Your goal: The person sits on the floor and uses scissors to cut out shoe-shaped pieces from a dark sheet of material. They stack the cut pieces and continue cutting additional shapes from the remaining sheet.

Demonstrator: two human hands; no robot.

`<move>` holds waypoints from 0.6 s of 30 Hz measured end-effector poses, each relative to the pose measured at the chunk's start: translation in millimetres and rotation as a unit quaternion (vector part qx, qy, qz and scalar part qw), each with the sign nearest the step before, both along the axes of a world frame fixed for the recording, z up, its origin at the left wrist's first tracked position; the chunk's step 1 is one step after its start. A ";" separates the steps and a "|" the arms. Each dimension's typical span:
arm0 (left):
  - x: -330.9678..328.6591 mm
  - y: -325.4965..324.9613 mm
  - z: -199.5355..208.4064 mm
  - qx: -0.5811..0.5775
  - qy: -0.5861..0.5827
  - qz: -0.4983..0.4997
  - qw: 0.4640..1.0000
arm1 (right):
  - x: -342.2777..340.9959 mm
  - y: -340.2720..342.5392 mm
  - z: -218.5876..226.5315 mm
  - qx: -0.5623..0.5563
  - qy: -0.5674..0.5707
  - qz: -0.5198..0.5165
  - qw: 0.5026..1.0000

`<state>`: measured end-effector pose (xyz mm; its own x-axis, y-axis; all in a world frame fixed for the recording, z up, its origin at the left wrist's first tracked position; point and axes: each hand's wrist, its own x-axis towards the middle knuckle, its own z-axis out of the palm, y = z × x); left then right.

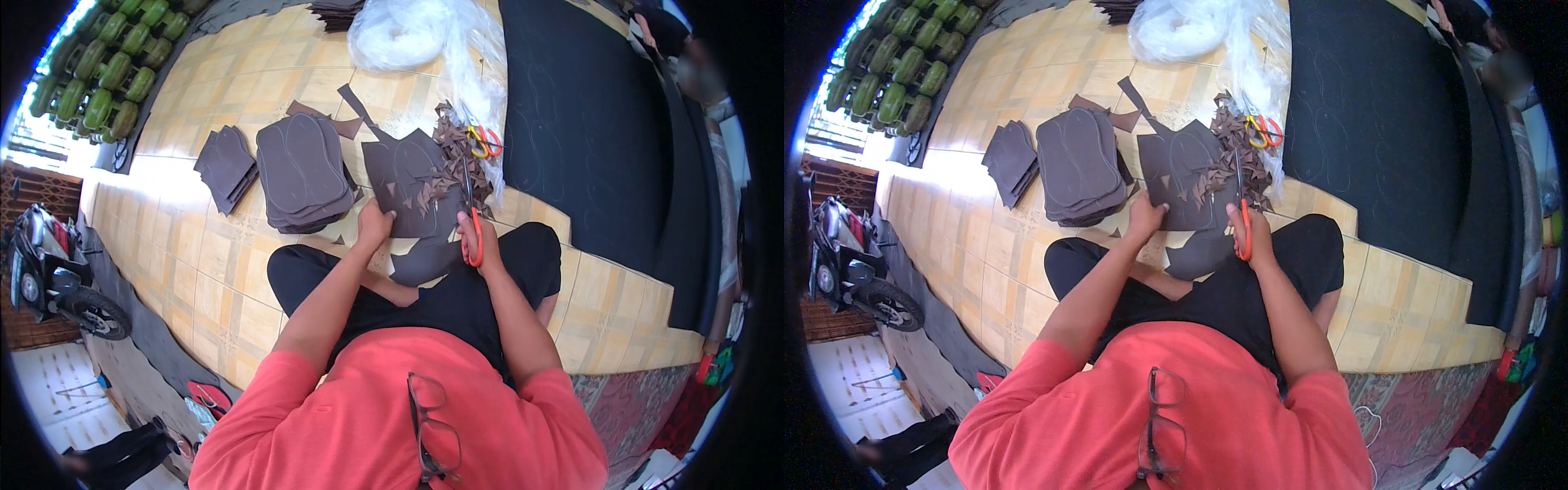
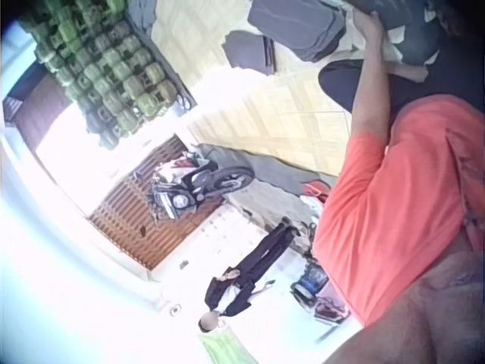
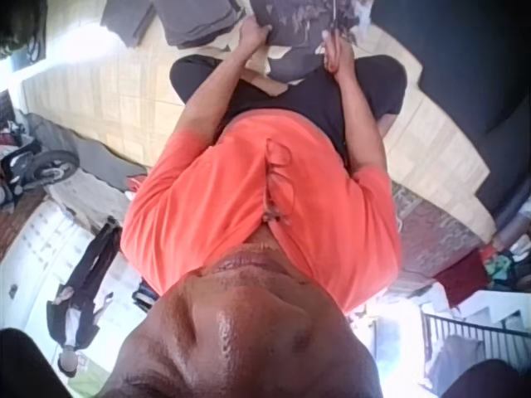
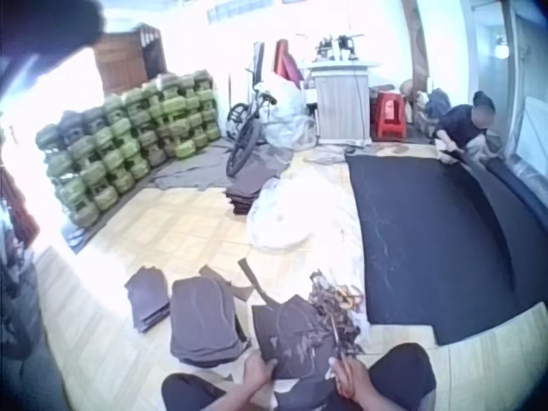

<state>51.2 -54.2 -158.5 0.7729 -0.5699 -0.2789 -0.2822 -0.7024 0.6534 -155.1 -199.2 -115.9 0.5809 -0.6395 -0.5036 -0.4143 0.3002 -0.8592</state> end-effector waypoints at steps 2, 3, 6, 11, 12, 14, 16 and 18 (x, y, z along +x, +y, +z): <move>1.2 -5.0 15.8 -0.054 -0.112 -0.012 0.992 | 1.5 -2.2 -0.8 0.001 -0.009 0.000 1.000; 1.0 -5.8 25.9 -0.079 -0.167 -0.016 0.983 | 1.0 -1.0 -1.3 0.003 -0.013 0.001 1.000; 12.8 -10.1 76.3 -0.118 -0.085 -0.032 0.989 | 0.4 -0.9 0.6 -0.007 -0.007 -0.005 1.000; 19.4 12.6 122.5 -0.264 -0.014 0.047 0.963 | -1.9 2.1 -2.3 -0.078 0.023 0.002 0.997; 21.3 19.9 123.3 -0.351 0.046 0.044 0.934 | -0.1 5.2 2.2 -0.095 0.037 0.005 0.995; 14.3 33.7 124.5 -0.429 0.180 0.103 0.879 | 3.0 17.9 12.3 -0.087 0.010 -0.013 0.996; 8.3 42.4 136.0 -0.468 0.286 0.148 0.823 | 8.6 29.4 28.1 -0.093 -0.014 -0.012 0.995; 2.8 47.6 147.6 -0.476 0.312 0.161 0.806 | 17.3 38.6 37.8 -0.109 -0.053 0.002 0.993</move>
